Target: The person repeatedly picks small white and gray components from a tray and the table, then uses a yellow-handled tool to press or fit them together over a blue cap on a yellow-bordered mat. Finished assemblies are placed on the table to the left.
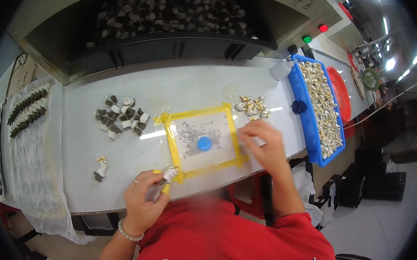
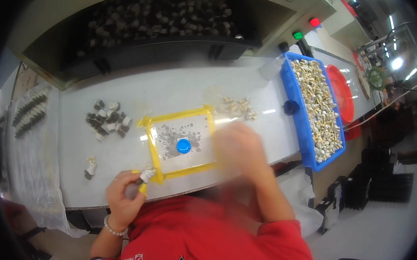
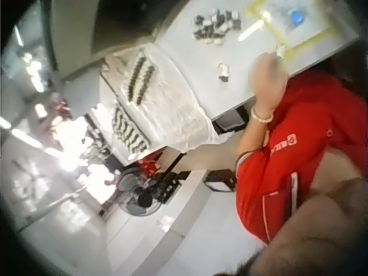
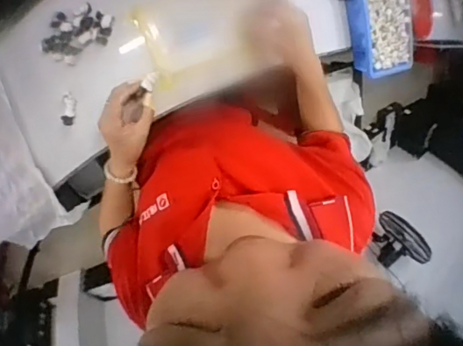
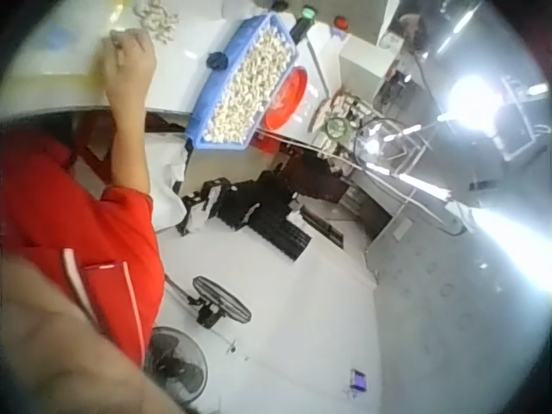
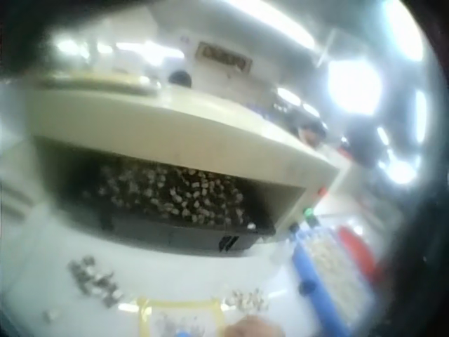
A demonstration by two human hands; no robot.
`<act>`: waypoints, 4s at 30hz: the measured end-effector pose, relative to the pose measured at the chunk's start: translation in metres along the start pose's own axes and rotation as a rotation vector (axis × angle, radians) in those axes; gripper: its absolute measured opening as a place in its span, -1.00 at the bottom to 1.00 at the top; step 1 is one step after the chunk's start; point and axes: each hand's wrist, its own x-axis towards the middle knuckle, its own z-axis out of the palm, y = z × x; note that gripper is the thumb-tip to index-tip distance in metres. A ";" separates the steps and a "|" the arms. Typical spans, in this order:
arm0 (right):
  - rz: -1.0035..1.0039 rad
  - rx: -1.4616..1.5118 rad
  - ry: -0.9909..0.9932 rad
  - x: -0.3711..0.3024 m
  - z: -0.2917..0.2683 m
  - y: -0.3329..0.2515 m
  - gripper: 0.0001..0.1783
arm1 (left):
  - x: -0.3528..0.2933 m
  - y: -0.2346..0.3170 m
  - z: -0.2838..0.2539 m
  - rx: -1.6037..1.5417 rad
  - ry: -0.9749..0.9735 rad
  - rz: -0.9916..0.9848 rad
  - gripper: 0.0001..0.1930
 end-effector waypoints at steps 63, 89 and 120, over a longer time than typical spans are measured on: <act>-0.334 -0.074 -0.116 0.023 0.029 -0.012 -0.77 | 0.008 0.006 0.001 0.618 -0.012 0.125 -0.61; -0.389 -0.197 -0.180 0.030 0.032 -0.028 -0.69 | 0.015 0.005 0.025 -0.975 -0.036 -0.575 -0.72; -0.026 0.379 -0.455 0.007 0.036 -0.051 -0.70 | 0.007 -0.003 0.037 -0.857 -0.051 -0.508 -0.81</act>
